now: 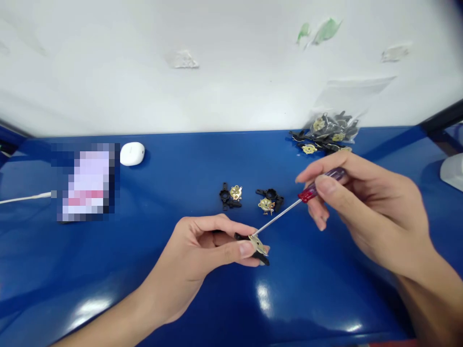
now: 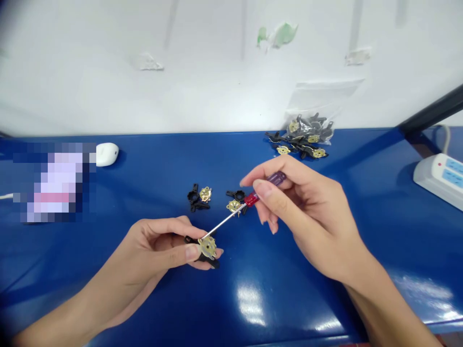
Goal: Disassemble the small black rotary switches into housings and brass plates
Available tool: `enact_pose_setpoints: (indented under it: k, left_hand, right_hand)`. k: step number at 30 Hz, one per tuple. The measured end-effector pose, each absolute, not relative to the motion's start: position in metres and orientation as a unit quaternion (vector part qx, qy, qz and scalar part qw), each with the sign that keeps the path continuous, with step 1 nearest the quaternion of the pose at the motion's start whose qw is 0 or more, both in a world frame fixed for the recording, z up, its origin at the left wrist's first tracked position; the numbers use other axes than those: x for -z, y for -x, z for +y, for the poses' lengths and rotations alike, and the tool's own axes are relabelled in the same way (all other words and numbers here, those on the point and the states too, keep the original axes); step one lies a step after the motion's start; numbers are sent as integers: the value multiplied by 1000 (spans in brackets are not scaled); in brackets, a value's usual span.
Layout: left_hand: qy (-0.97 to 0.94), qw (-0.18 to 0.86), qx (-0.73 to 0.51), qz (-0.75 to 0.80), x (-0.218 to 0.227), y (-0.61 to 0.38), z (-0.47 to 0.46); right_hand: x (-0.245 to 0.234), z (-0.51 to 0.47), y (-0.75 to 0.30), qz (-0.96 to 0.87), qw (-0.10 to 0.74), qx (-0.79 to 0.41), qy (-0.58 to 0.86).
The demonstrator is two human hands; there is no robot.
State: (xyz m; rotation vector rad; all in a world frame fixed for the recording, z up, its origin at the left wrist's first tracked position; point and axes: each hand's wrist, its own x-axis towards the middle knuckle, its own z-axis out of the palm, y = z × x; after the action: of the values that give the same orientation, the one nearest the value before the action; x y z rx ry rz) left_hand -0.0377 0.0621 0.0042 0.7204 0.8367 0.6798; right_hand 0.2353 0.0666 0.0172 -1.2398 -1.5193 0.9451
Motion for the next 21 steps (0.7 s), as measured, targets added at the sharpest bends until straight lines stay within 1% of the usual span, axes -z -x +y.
enact_pose_setpoints:
  k: [2,4,7,8,10,12,14,16,19,21]
  left_hand:
    - [-340,791,-319,396,-3,38,63]
    - [-347,785,-318,403,-3,38,63]
    - [-352,781,-312,410,-4,39,64]
    - [-354,780,-312,411,-5,39,65]
    - [-359,776,-317,411,-6,40,66]
    - [-363,771,-317,416,-8,42,68]
    - [-368,766,-317,421,-10,44,69]
    - [-374,764,-316,420,-10,45,70]
    - [-385,768,-314,405,-10,45,69]
    - [-390,767,-312,402,-10,45,68]
  right_hand:
    - [-17,69,-238,-628,466,-364,506]
    - [-16,69,-239,-648,465,-307,518]
    - [-16,69,-240,-694,431,-236,526]
    - [-17,68,-241,-710,416,-236,517]
    - [-20,68,-245,-731,391,-275,488]
    - [-23,68,-248,-733,383,-321,462]
    - [-24,68,-251,-726,387,-341,454]
    - [-24,69,-253,-731,391,-324,456]
    - [-22,72,-251,-764,380,-247,460]
    - [-23,73,-249,-778,370,-220,457]
